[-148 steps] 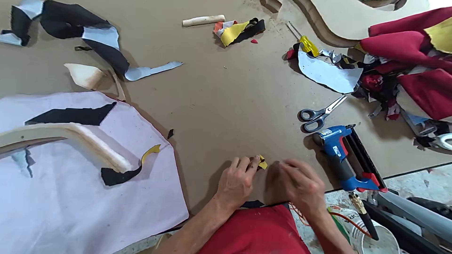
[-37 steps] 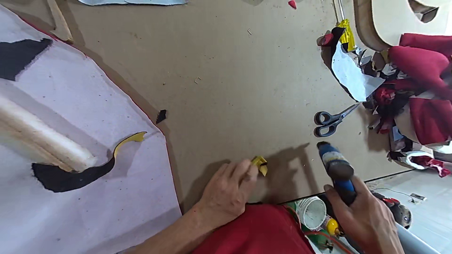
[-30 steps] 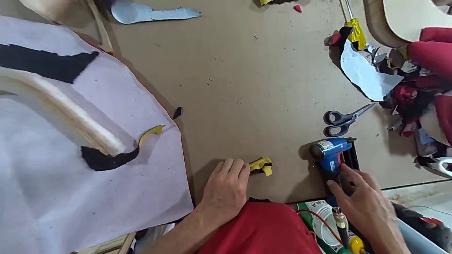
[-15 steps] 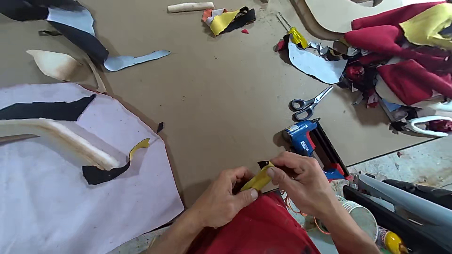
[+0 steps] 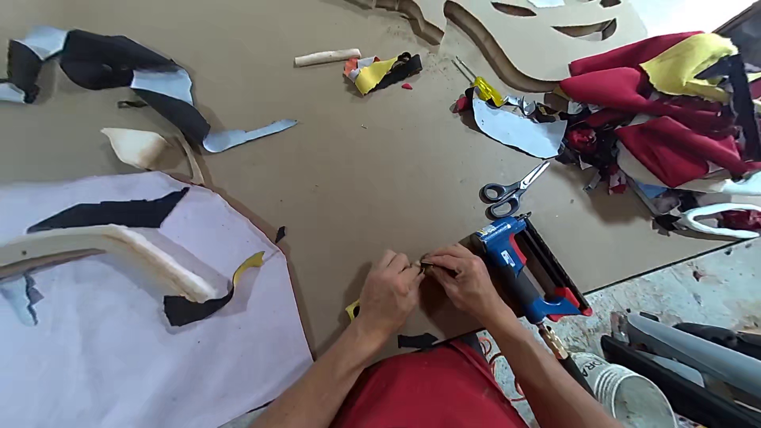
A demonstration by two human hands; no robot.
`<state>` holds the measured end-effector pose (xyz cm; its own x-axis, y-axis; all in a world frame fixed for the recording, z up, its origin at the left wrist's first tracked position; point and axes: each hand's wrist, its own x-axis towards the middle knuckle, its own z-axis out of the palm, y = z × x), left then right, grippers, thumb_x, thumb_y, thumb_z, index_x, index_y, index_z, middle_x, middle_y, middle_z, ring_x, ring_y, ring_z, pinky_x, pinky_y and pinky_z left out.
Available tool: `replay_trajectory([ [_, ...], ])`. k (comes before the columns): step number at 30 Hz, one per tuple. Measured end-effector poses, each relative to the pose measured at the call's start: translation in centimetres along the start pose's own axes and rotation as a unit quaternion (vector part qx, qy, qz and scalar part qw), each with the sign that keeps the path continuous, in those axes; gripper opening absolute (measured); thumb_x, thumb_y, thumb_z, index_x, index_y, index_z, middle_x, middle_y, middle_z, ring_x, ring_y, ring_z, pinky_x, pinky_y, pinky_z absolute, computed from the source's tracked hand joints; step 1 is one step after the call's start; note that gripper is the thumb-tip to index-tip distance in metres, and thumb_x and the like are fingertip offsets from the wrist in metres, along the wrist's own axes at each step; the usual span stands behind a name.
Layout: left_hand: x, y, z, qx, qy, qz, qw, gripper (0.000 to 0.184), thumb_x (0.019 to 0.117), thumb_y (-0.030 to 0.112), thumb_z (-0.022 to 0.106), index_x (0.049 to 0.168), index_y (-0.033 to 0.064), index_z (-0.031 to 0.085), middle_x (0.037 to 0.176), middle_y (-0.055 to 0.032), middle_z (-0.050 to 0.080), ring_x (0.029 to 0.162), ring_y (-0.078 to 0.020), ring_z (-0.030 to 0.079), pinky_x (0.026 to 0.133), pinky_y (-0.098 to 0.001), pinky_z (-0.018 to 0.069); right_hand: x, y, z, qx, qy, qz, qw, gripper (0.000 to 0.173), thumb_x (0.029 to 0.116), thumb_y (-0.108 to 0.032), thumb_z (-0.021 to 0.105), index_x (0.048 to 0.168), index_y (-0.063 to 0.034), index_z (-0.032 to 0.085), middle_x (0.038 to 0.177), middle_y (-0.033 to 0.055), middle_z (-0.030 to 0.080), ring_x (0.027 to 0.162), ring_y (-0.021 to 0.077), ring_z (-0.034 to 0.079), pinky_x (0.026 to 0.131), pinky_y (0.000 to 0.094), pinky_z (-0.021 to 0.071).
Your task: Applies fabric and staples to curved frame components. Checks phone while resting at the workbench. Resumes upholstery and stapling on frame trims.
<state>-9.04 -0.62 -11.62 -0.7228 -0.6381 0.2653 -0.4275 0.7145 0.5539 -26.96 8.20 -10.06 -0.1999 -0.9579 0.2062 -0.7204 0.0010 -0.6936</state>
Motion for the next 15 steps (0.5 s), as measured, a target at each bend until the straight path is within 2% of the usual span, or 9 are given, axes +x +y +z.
replay_trajectory([
  [4, 1.0, 0.4, -0.8, -0.061, -0.061, -0.06, 0.994, 0.015, 0.0908, 0.026, 0.073, 0.089, 0.0131, 0.081, 0.083, -0.0004, 0.067, 0.081, -0.0154, 0.067, 0.072, -0.034, 0.0589, 0.2, -0.2, -0.1, 0.046, -0.017, 0.062, 0.997, 0.011, 0.0914, -0.02, 0.071, 0.095, -0.0179, 0.081, 0.102, -0.0081, 0.074, 0.098, 0.0038, 0.069, 0.086, 0.028, 0.0601],
  [7, 2.4, 0.6, -1.1, -0.053, -0.117, -0.065, 0.99, 0.019, 0.0911, 0.026, 0.071, 0.079, 0.0108, 0.075, 0.076, -0.0009, 0.063, 0.07, -0.0156, 0.064, 0.063, -0.0366, 0.0575, 1.0, -0.7, -0.8, 0.056, -0.038, 0.129, 0.989, 0.008, 0.09, -0.019, 0.073, 0.094, -0.0189, 0.081, 0.097, -0.0084, 0.075, 0.09, 0.0031, 0.07, 0.08, 0.0289, 0.0608],
  [9, 1.9, 1.1, 0.0, -0.008, -0.074, -0.03, 0.997, 0.021, 0.0908, 0.024, 0.068, 0.076, 0.0098, 0.07, 0.074, -0.0027, 0.06, 0.064, -0.0175, 0.063, 0.054, -0.0364, 0.0558, 1.0, -1.0, -1.3, 0.058, -0.048, 0.16, 0.984, 0.009, 0.0902, -0.017, 0.074, 0.095, -0.0201, 0.081, 0.099, -0.0092, 0.075, 0.091, 0.0026, 0.07, 0.082, 0.0284, 0.0609],
  [11, 1.7, 1.3, 0.8, 0.046, -0.026, 0.002, 0.999, 0.021, 0.0922, 0.025, 0.065, 0.081, 0.0093, 0.072, 0.075, -0.004, 0.06, 0.062, -0.0185, 0.063, 0.049, -0.0344, 0.0539, 0.8, -0.9, -1.4, 0.071, -0.038, 0.183, 0.98, 0.01, 0.0898, -0.016, 0.074, 0.096, -0.0215, 0.081, 0.101, -0.0106, 0.075, 0.094, 0.0011, 0.07, 0.083, 0.0271, 0.0613],
  [12, 1.6, 1.3, 1.0, 0.063, -0.02, 0.012, 0.998, 0.021, 0.0929, 0.026, 0.064, 0.087, 0.0092, 0.076, 0.076, -0.0045, 0.062, 0.062, -0.0188, 0.064, 0.048, -0.0339, 0.0535, 0.5, -1.0, -1.4, 0.082, -0.028, 0.196, 0.977, 0.01, 0.0898, -0.017, 0.075, 0.097, -0.0219, 0.081, 0.101, -0.011, 0.076, 0.094, 0.0006, 0.07, 0.084, 0.0268, 0.0616],
  [13, 1.5, 1.4, 1.0, 0.071, -0.021, 0.018, 0.997, 0.023, 0.0941, 0.026, 0.063, 0.092, 0.0091, 0.078, 0.078, -0.0048, 0.063, 0.062, -0.019, 0.064, 0.048, -0.0334, 0.0531, 0.3, -1.2, -1.3, 0.086, -0.017, 0.212, 0.973, 0.01, 0.0905, -0.02, 0.075, 0.098, -0.0225, 0.081, 0.1, -0.0115, 0.076, 0.092, 0.0003, 0.071, 0.082, 0.0263, 0.0618],
  [15, 1.5, 1.4, 1.0, 0.074, -0.027, 0.029, 0.996, 0.024, 0.0977, 0.025, 0.06, 0.094, 0.0091, 0.077, 0.078, -0.0046, 0.062, 0.063, -0.0189, 0.064, 0.048, -0.0323, 0.0522, 0.0, -2.0, -1.8, 0.062, 0.025, 0.236, 0.969, 0.014, 0.0945, -0.026, 0.072, 0.105, -0.0216, 0.079, 0.098, -0.0104, 0.076, 0.087, 0.0015, 0.071, 0.077, 0.027, 0.063],
])
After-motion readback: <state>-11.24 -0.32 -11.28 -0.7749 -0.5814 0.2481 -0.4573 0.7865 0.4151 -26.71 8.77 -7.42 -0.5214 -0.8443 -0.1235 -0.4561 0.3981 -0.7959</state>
